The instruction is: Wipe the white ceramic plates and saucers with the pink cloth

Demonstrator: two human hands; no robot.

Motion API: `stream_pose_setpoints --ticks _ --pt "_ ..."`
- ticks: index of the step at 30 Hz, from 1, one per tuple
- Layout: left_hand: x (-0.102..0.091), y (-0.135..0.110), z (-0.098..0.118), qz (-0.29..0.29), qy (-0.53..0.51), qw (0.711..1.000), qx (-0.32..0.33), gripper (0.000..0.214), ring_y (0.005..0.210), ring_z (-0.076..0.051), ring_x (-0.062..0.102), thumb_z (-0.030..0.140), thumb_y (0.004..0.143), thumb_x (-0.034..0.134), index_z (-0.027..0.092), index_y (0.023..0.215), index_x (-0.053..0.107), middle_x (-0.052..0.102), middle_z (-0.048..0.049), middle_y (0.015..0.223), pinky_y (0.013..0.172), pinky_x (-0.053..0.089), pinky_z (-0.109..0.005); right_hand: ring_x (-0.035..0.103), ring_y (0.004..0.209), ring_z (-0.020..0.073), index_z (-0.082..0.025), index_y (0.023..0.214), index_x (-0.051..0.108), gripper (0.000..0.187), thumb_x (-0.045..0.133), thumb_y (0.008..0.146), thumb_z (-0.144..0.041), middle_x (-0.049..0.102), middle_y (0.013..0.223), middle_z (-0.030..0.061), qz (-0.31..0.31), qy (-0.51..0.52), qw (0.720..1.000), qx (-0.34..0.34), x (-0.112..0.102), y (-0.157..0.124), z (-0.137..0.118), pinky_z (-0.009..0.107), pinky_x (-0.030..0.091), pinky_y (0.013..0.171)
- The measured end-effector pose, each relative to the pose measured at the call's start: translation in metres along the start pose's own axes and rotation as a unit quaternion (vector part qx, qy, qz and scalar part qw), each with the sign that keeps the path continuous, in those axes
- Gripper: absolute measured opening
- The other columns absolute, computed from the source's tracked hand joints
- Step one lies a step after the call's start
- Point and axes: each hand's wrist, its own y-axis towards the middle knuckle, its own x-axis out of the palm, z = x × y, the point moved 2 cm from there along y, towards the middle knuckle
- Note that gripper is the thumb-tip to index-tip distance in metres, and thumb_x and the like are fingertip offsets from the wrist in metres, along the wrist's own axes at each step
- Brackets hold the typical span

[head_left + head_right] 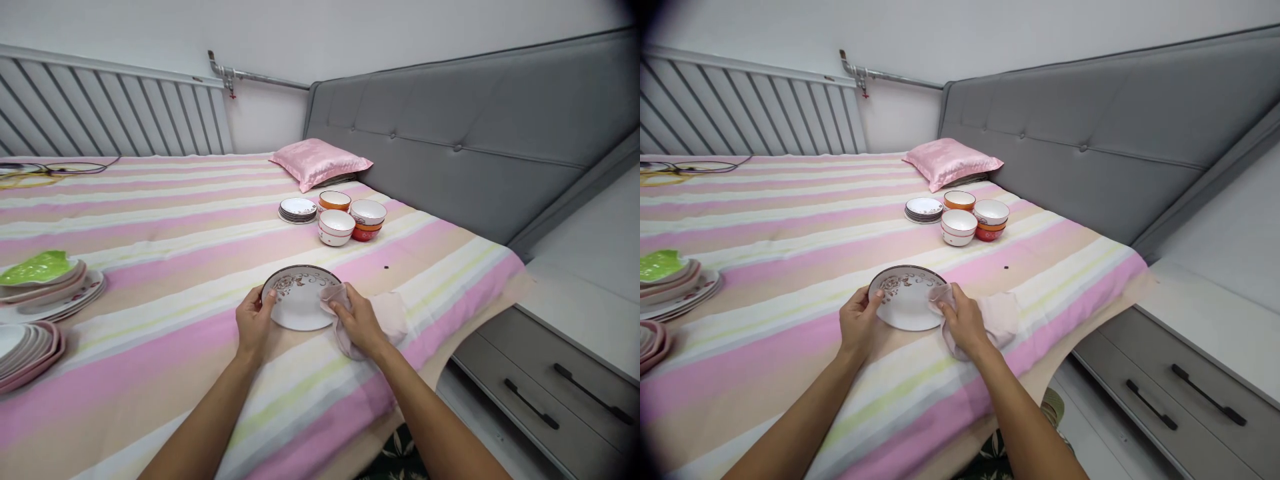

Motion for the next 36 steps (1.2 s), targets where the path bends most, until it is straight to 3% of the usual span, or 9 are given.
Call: stream_pose_setpoints --ticks 5,7,10,14,19,25,32,36 --pt "0.007 -0.006 0.004 -0.093 0.013 0.995 0.037 0.017 0.085 -0.019 0.057 0.024 0.075 0.057 0.020 0.088 0.065 0.065 -0.0051 0.089 0.078 0.042 -0.027 0.057 0.085 0.0186 -0.024 0.109 0.053 0.039 0.039 0.075 -0.009 0.063 0.097 0.0026 0.065 -0.150 0.977 -0.138 -0.021 0.002 -0.022 0.028 0.040 0.071" --pt "0.009 -0.009 0.004 -0.124 0.033 0.990 0.059 0.018 0.088 -0.020 0.058 0.020 0.073 0.057 0.021 0.089 0.066 0.065 -0.0052 0.092 0.081 0.041 -0.027 0.055 0.087 0.0189 -0.023 0.106 0.056 0.041 0.039 0.072 -0.006 0.063 0.097 0.0034 0.060 -0.192 0.960 -0.194 -0.020 0.002 -0.027 0.029 0.038 0.075" --pt "0.009 -0.010 0.002 -0.144 0.074 0.982 0.101 0.022 0.090 -0.020 0.058 0.017 0.073 0.054 0.022 0.092 0.065 0.065 -0.0047 0.093 0.082 0.042 -0.029 0.052 0.086 0.0193 -0.022 0.104 0.057 0.039 0.042 0.072 -0.005 0.063 0.093 0.0039 0.030 -0.222 0.948 -0.224 -0.013 0.002 -0.030 0.030 0.038 0.073" --pt "0.008 -0.007 -0.005 -0.157 0.109 0.973 0.127 0.024 0.094 -0.020 0.058 0.018 0.079 0.047 0.021 0.098 0.061 0.065 -0.0055 0.099 0.082 0.043 -0.032 0.050 0.089 0.0196 -0.021 0.107 0.055 0.043 0.043 0.070 -0.003 0.062 0.098 0.0044 0.031 -0.186 0.962 -0.199 -0.008 0.006 -0.024 0.031 0.039 0.075" --pt "0.008 -0.004 -0.010 -0.158 0.099 0.978 0.096 0.024 0.096 -0.021 0.057 0.027 0.083 0.045 0.020 0.101 0.060 0.064 -0.0073 0.103 0.082 0.044 -0.033 0.052 0.093 0.0189 -0.024 0.110 0.052 0.042 0.040 0.074 -0.007 0.060 0.105 0.0020 0.019 -0.071 0.987 -0.142 -0.007 0.014 -0.004 0.031 0.042 0.079" --pt "0.009 -0.003 -0.007 -0.150 0.073 0.984 0.057 0.026 0.094 -0.021 0.057 0.034 0.082 0.047 0.020 0.099 0.061 0.063 -0.0075 0.102 0.080 0.043 -0.031 0.057 0.090 0.0166 -0.027 0.110 0.054 0.033 0.041 0.081 -0.018 0.061 0.102 -0.0004 0.007 0.036 0.995 -0.088 0.000 0.020 0.015 0.028 0.044 0.077" --pt "0.007 -0.002 -0.004 -0.121 0.094 0.988 0.024 0.028 0.086 -0.019 0.058 0.038 0.083 0.045 0.020 0.099 0.058 0.064 -0.0052 0.095 0.075 0.043 -0.029 0.060 0.079 0.0179 -0.026 0.103 0.055 0.024 0.041 0.085 -0.032 0.065 0.086 -0.0007 0.002 0.059 0.998 -0.020 0.015 0.021 0.037 0.029 0.044 0.071" --pt "0.003 -0.001 -0.008 -0.092 0.153 0.984 0.015 0.029 0.089 -0.021 0.057 0.038 0.084 0.042 0.021 0.104 0.055 0.064 -0.0059 0.098 0.075 0.044 -0.032 0.057 0.073 0.0175 -0.025 0.097 0.055 0.021 0.039 0.085 -0.033 0.063 0.079 -0.0010 0.020 0.021 1.000 -0.005 0.015 0.020 0.029 0.027 0.042 0.066"
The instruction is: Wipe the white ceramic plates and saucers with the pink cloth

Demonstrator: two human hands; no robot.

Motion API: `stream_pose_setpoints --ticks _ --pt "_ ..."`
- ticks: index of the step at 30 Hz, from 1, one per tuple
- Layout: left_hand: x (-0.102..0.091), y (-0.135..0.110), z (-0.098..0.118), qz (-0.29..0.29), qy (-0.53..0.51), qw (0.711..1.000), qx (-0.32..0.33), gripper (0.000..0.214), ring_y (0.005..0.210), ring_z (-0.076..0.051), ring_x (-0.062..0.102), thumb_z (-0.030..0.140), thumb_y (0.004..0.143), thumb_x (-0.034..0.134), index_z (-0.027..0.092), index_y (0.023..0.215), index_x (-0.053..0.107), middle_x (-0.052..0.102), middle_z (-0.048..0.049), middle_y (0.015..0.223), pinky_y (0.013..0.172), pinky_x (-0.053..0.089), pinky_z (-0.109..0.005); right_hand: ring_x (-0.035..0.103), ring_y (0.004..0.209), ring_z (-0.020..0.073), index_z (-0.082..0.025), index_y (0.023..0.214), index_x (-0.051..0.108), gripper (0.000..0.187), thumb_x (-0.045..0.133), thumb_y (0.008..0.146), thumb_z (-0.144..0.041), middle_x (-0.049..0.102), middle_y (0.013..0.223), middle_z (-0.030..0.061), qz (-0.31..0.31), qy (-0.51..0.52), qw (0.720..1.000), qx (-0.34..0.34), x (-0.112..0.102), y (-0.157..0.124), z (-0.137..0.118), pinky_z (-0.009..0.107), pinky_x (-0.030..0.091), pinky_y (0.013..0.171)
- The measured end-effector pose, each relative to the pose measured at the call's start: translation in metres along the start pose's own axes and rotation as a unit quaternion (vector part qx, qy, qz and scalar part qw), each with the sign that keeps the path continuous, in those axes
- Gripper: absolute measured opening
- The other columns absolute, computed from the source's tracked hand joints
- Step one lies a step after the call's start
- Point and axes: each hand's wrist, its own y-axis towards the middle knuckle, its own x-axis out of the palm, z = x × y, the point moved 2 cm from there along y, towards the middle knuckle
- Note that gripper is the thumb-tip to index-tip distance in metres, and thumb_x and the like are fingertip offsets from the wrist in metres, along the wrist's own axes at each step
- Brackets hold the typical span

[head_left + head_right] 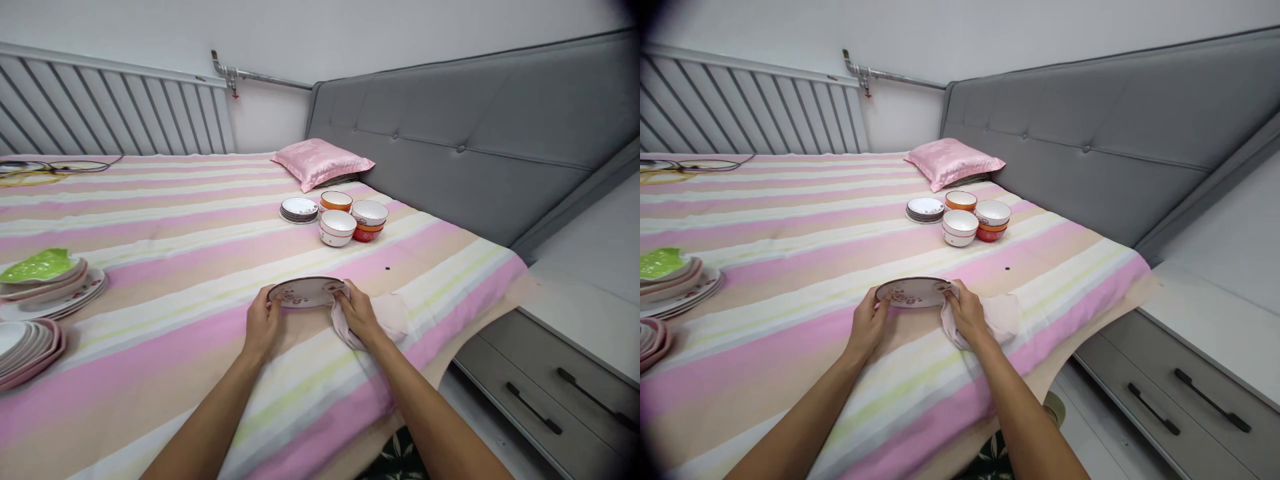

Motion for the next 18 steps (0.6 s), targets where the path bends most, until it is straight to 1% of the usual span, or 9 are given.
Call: stream_pose_setpoints --ticks 3,5,8,10,11,13,16,18 --pt "-0.001 0.001 -0.006 0.005 0.050 0.999 -0.019 0.029 0.085 -0.023 0.059 0.039 0.083 0.041 0.019 0.100 0.055 0.065 -0.0072 0.093 0.074 0.045 -0.035 0.054 0.072 0.0169 -0.025 0.094 0.055 0.018 0.039 0.084 -0.027 0.060 0.077 -0.0010 0.012 -0.067 0.997 -0.030 -0.009 -0.002 -0.020 0.025 0.038 0.063" --pt "0.000 0.001 -0.011 -0.017 0.046 0.998 -0.030 0.030 0.083 -0.024 0.061 0.040 0.083 0.042 0.018 0.098 0.055 0.065 -0.0086 0.093 0.072 0.046 -0.036 0.052 0.075 0.0170 -0.024 0.093 0.054 0.019 0.039 0.082 -0.020 0.059 0.079 0.0000 0.024 -0.109 0.992 -0.064 -0.019 -0.003 -0.035 0.025 0.037 0.064" --pt "0.007 -0.002 -0.015 -0.089 -0.007 0.995 -0.038 0.031 0.082 -0.025 0.062 0.041 0.081 0.044 0.017 0.098 0.057 0.066 -0.0101 0.096 0.069 0.048 -0.035 0.049 0.074 0.0178 -0.022 0.091 0.054 0.020 0.039 0.079 -0.015 0.056 0.076 0.0016 0.063 -0.167 0.980 -0.089 -0.034 -0.006 -0.050 0.026 0.035 0.065" --pt "0.013 -0.004 -0.014 -0.140 -0.023 0.989 -0.032 0.031 0.081 -0.025 0.063 0.041 0.079 0.048 0.017 0.095 0.059 0.067 -0.0098 0.093 0.067 0.049 -0.035 0.048 0.075 0.0185 -0.021 0.090 0.054 0.020 0.040 0.078 -0.014 0.056 0.077 0.0029 0.083 -0.191 0.973 -0.101 -0.041 -0.008 -0.054 0.028 0.035 0.065" --pt "0.014 -0.005 -0.013 -0.152 -0.025 0.988 -0.027 0.030 0.080 -0.025 0.063 0.040 0.078 0.050 0.017 0.094 0.061 0.067 -0.0096 0.091 0.067 0.049 -0.035 0.048 0.076 0.0189 -0.020 0.091 0.055 0.020 0.040 0.078 -0.014 0.057 0.078 0.0035 0.084 -0.199 0.970 -0.110 -0.042 -0.008 -0.055 0.028 0.035 0.066" --pt "0.016 -0.006 -0.009 -0.148 -0.032 0.988 -0.022 0.030 0.080 -0.025 0.063 0.039 0.075 0.054 0.016 0.094 0.062 0.067 -0.0093 0.091 0.067 0.050 -0.035 0.049 0.079 0.0194 -0.019 0.092 0.055 0.020 0.040 0.079 -0.013 0.058 0.082 0.0045 0.073 -0.200 0.969 -0.127 -0.043 -0.008 -0.054 0.029 0.036 0.069" --pt "0.012 -0.005 0.000 -0.105 -0.044 0.993 -0.007 0.031 0.081 -0.021 0.061 0.037 0.075 0.054 0.017 0.098 0.060 0.066 -0.0076 0.093 0.069 0.050 -0.033 0.050 0.082 0.0194 -0.019 0.093 0.054 0.019 0.041 0.080 -0.013 0.058 0.087 0.0050 0.052 -0.176 0.973 -0.141 -0.039 -0.008 -0.052 0.030 0.037 0.071" --pt "0.008 -0.004 0.007 -0.069 -0.042 0.996 0.025 0.028 0.081 -0.019 0.059 0.036 0.078 0.052 0.018 0.098 0.058 0.064 -0.0053 0.091 0.072 0.049 -0.031 0.050 0.084 0.0195 -0.020 0.096 0.053 0.020 0.042 0.080 -0.014 0.059 0.089 0.0050 0.044 -0.156 0.976 -0.146 -0.035 -0.008 -0.052 0.030 0.038 0.072"
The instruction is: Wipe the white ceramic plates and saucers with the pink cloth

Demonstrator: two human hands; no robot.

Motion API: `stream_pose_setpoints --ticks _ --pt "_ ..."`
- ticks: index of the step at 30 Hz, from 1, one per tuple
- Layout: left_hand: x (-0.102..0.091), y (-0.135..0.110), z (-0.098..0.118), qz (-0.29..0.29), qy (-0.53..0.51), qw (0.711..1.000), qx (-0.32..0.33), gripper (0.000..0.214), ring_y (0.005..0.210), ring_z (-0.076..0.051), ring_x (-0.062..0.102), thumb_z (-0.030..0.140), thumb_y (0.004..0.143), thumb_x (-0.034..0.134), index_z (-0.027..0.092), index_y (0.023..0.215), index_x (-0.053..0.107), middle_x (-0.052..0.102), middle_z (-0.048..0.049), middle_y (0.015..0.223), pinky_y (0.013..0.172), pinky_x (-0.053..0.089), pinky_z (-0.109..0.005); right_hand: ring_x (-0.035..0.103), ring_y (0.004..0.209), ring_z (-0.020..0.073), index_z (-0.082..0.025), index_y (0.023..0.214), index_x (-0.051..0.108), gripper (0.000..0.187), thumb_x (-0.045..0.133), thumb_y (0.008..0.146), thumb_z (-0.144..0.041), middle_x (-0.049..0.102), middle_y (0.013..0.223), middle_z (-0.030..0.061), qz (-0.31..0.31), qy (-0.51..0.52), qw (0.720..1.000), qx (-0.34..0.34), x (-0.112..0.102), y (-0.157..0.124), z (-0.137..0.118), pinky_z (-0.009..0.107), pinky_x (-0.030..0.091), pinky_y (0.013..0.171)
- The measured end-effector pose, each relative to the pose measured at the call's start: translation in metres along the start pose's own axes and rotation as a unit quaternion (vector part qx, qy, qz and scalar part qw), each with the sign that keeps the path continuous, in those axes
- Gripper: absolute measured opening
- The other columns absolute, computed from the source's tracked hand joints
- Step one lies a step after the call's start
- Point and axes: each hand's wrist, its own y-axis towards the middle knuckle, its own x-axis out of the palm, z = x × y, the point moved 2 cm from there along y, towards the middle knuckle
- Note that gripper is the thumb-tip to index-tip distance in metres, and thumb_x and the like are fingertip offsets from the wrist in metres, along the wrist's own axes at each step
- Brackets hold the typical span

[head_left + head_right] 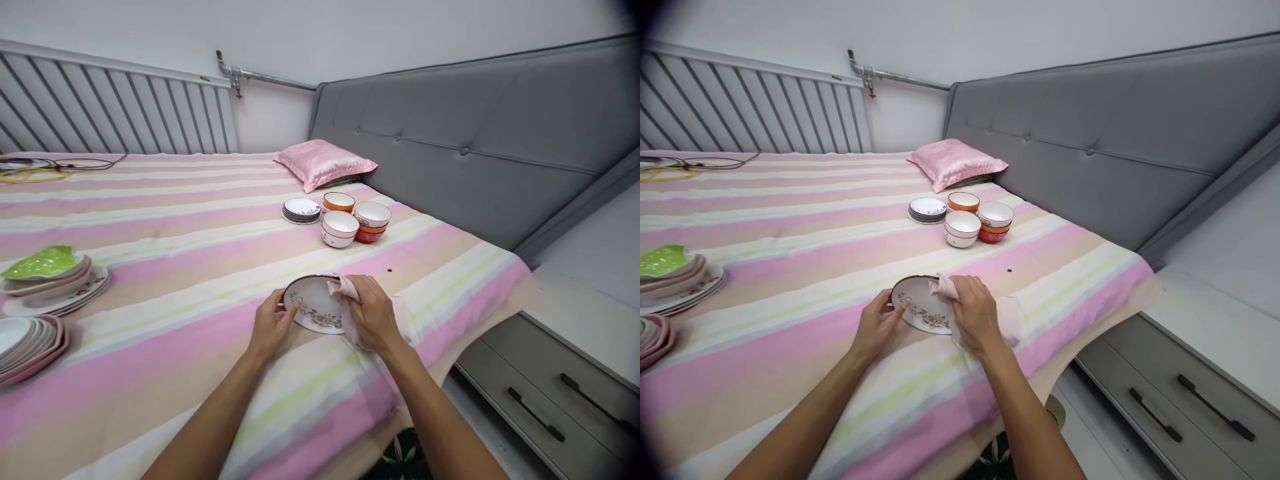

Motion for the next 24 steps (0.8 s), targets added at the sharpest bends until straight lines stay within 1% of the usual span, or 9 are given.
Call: stream_pose_setpoints --ticks 2,4,6,8,11,13,16,19,24 --pt "-0.004 0.000 0.005 0.041 0.009 0.999 0.033 0.024 0.080 -0.017 0.057 0.035 0.079 0.051 0.019 0.096 0.058 0.062 -0.0033 0.087 0.074 0.047 -0.031 0.050 0.085 0.0199 -0.021 0.098 0.053 0.021 0.044 0.080 -0.015 0.059 0.092 0.0050 -0.003 0.019 1.000 -0.007 0.002 -0.001 -0.003 0.030 0.039 0.074" --pt "-0.007 0.000 0.008 0.064 0.014 0.997 0.049 0.020 0.078 -0.016 0.056 0.034 0.080 0.051 0.019 0.092 0.058 0.061 -0.0020 0.083 0.074 0.046 -0.030 0.051 0.087 0.0202 -0.022 0.101 0.052 0.023 0.044 0.081 -0.016 0.059 0.094 0.0048 -0.005 0.035 0.999 -0.007 0.003 -0.001 -0.006 0.030 0.039 0.074" --pt "-0.008 0.000 0.009 0.061 0.012 0.997 0.052 0.018 0.076 -0.016 0.055 0.033 0.081 0.049 0.020 0.090 0.058 0.060 -0.0013 0.081 0.074 0.045 -0.029 0.052 0.087 0.0201 -0.023 0.101 0.052 0.023 0.043 0.081 -0.017 0.060 0.095 0.0044 -0.013 0.047 0.999 0.006 0.002 -0.002 -0.007 0.030 0.039 0.073" --pt "-0.009 0.001 0.010 0.043 0.007 0.998 0.047 0.018 0.076 -0.015 0.054 0.033 0.082 0.048 0.020 0.089 0.057 0.058 -0.0010 0.080 0.073 0.044 -0.028 0.053 0.084 0.0193 -0.023 0.099 0.052 0.021 0.041 0.083 -0.020 0.060 0.092 0.0035 -0.026 0.063 0.997 0.033 0.000 -0.003 -0.006 0.028 0.040 0.070" --pt "-0.009 0.003 0.010 0.027 -0.001 0.999 0.037 0.018 0.075 -0.015 0.052 0.035 0.082 0.048 0.020 0.087 0.057 0.056 -0.0011 0.080 0.071 0.043 -0.027 0.055 0.074 0.0179 -0.024 0.095 0.054 0.019 0.037 0.087 -0.030 0.060 0.082 0.0011 -0.050 0.084 0.992 0.081 -0.001 -0.004 0.000 0.027 0.040 0.063" --pt "-0.010 0.003 0.010 0.029 -0.010 0.999 0.035 0.018 0.074 -0.015 0.052 0.035 0.082 0.048 0.020 0.088 0.057 0.056 -0.0011 0.081 0.069 0.043 -0.026 0.055 0.074 0.0184 -0.024 0.094 0.055 0.024 0.036 0.087 -0.038 0.060 0.079 0.0011 -0.051 0.080 0.990 0.102 0.000 -0.005 0.004 0.028 0.041 0.064" --pt "-0.010 0.003 0.010 0.034 -0.021 0.999 0.035 0.017 0.074 -0.015 0.051 0.034 0.082 0.048 0.020 0.088 0.057 0.055 -0.0007 0.081 0.069 0.042 -0.026 0.054 0.084 0.0208 -0.023 0.101 0.052 0.028 0.040 0.085 -0.043 0.060 0.089 0.0038 -0.020 0.057 0.992 0.108 0.000 -0.004 0.007 0.032 0.040 0.073" --pt "-0.009 0.003 0.010 0.034 -0.025 0.998 0.036 0.018 0.075 -0.015 0.051 0.034 0.081 0.048 0.021 0.088 0.058 0.055 -0.0007 0.081 0.070 0.041 -0.026 0.050 0.093 0.0226 -0.020 0.112 0.044 0.036 0.044 0.084 -0.044 0.057 0.102 0.0071 0.023 0.037 0.994 0.096 0.001 -0.003 0.005 0.036 0.039 0.080" --pt "-0.009 0.003 0.010 0.033 -0.027 0.998 0.039 0.016 0.074 -0.014 0.051 0.032 0.081 0.049 0.021 0.089 0.058 0.055 0.0000 0.080 0.069 0.042 -0.025 0.050 0.092 0.0207 -0.020 0.114 0.038 0.032 0.039 0.086 -0.037 0.052 0.103 0.0084 0.047 0.065 0.991 0.103 0.009 -0.004 -0.001 0.034 0.041 0.077"
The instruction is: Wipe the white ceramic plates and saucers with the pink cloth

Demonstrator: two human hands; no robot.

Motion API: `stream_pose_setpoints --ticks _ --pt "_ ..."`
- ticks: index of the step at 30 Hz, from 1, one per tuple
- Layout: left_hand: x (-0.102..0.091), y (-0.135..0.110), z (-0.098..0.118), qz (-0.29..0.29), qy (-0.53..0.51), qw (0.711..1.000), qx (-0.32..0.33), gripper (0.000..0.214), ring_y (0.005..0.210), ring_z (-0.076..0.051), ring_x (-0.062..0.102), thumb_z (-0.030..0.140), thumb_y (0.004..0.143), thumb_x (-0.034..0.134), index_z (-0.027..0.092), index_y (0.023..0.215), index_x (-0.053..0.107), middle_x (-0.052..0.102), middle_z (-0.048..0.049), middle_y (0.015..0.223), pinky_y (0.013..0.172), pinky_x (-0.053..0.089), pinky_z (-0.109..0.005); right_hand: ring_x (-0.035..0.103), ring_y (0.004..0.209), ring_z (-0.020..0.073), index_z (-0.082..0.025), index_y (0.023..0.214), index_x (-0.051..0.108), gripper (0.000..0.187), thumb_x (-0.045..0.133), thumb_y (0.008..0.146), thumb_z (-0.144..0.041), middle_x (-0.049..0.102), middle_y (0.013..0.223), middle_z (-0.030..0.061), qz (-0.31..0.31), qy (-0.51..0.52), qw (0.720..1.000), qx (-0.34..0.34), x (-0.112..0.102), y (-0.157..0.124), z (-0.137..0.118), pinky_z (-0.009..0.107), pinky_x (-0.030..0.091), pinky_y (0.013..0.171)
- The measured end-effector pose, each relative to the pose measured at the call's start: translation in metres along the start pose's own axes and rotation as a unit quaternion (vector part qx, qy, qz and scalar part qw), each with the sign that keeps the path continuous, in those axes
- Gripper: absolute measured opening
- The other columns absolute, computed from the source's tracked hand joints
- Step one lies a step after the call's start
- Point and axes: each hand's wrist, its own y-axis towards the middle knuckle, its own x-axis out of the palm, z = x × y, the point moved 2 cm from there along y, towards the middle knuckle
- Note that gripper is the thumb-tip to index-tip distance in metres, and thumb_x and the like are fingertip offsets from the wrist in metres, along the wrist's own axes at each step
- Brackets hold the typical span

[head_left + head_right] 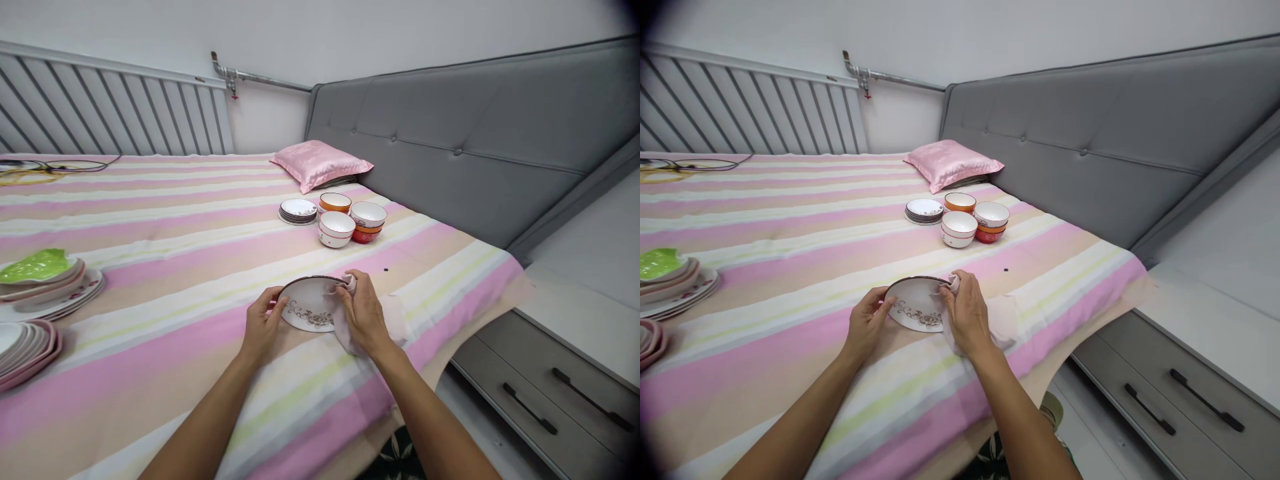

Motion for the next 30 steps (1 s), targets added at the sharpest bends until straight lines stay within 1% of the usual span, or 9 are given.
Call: stream_pose_setpoints --ticks 3,5,8,10,12,16,19,24,30 --pt "0.000 0.000 0.000 -0.004 0.006 1.000 -0.008 0.018 0.075 -0.015 0.051 0.034 0.081 0.048 0.021 0.089 0.057 0.055 -0.0011 0.081 0.069 0.042 -0.026 0.053 0.088 0.0193 -0.020 0.113 0.034 0.033 0.042 0.085 -0.037 0.051 0.103 0.0084 0.018 0.047 0.999 0.021 0.003 -0.002 0.002 0.033 0.043 0.072" --pt "0.000 0.000 0.000 -0.005 0.001 1.000 -0.012 0.018 0.075 -0.015 0.051 0.035 0.081 0.048 0.021 0.089 0.057 0.055 -0.0016 0.082 0.068 0.042 -0.026 0.054 0.084 0.0180 -0.021 0.108 0.035 0.034 0.047 0.082 -0.038 0.052 0.098 0.0068 0.038 0.080 0.995 0.035 0.003 -0.002 0.004 0.031 0.044 0.069" --pt "0.000 0.001 -0.001 -0.003 -0.012 1.000 -0.016 0.018 0.073 -0.015 0.050 0.034 0.081 0.048 0.021 0.089 0.057 0.054 -0.0011 0.080 0.065 0.041 -0.025 0.055 0.077 0.0161 -0.021 0.096 0.041 0.030 0.055 0.077 -0.040 0.055 0.088 0.0035 0.069 0.114 0.989 0.059 -0.001 -0.002 0.008 0.029 0.045 0.068" --pt "0.000 0.001 -0.002 -0.002 -0.018 1.000 -0.024 0.019 0.073 -0.015 0.049 0.035 0.081 0.048 0.020 0.089 0.057 0.053 -0.0011 0.079 0.065 0.041 -0.025 0.056 0.073 0.0153 -0.021 0.088 0.046 0.027 0.056 0.076 -0.042 0.057 0.082 0.0021 0.067 0.122 0.988 0.069 -0.003 -0.001 0.009 0.029 0.046 0.067" --pt "-0.001 0.001 -0.003 -0.001 -0.020 0.999 -0.034 0.020 0.073 -0.015 0.049 0.036 0.081 0.048 0.020 0.089 0.057 0.052 -0.0012 0.077 0.065 0.041 -0.025 0.057 0.072 0.0154 -0.020 0.085 0.051 0.024 0.055 0.077 -0.042 0.059 0.080 0.0020 0.063 0.120 0.989 0.065 -0.004 -0.002 0.008 0.029 0.047 0.067" --pt "-0.001 0.002 -0.004 0.006 -0.028 0.998 -0.047 0.020 0.072 -0.015 0.049 0.036 0.080 0.049 0.020 0.089 0.057 0.053 -0.0012 0.077 0.065 0.041 -0.025 0.057 0.081 0.0171 -0.021 0.093 0.059 0.022 0.047 0.083 -0.037 0.063 0.089 0.0042 0.078 0.096 0.992 0.033 -0.004 -0.003 0.007 0.031 0.047 0.073" --pt "-0.001 0.001 -0.004 0.008 -0.031 0.998 -0.049 0.020 0.071 -0.015 0.050 0.035 0.080 0.049 0.020 0.089 0.057 0.053 -0.0009 0.077 0.065 0.041 -0.026 0.057 0.085 0.0177 -0.022 0.098 0.061 0.024 0.043 0.086 -0.032 0.064 0.093 0.0045 0.088 0.077 0.993 0.025 -0.005 -0.004 0.009 0.032 0.046 0.076" --pt "-0.001 0.001 -0.002 0.001 -0.025 0.999 -0.038 0.020 0.074 -0.016 0.050 0.036 0.080 0.049 0.020 0.089 0.058 0.054 -0.0018 0.079 0.065 0.042 -0.026 0.058 0.079 0.0177 -0.021 0.090 0.062 0.024 0.042 0.086 -0.033 0.065 0.086 0.0046 0.104 0.078 0.991 0.039 -0.009 -0.003 0.009 0.031 0.046 0.073" --pt "0.000 0.000 -0.003 0.007 -0.022 0.999 -0.030 0.020 0.073 -0.016 0.051 0.036 0.079 0.050 0.020 0.089 0.058 0.055 -0.0017 0.078 0.064 0.042 -0.025 0.057 0.080 0.0176 -0.021 0.090 0.061 0.024 0.041 0.086 -0.033 0.064 0.086 0.0047 0.095 0.066 0.993 0.012 -0.011 -0.003 0.002 0.031 0.046 0.072"
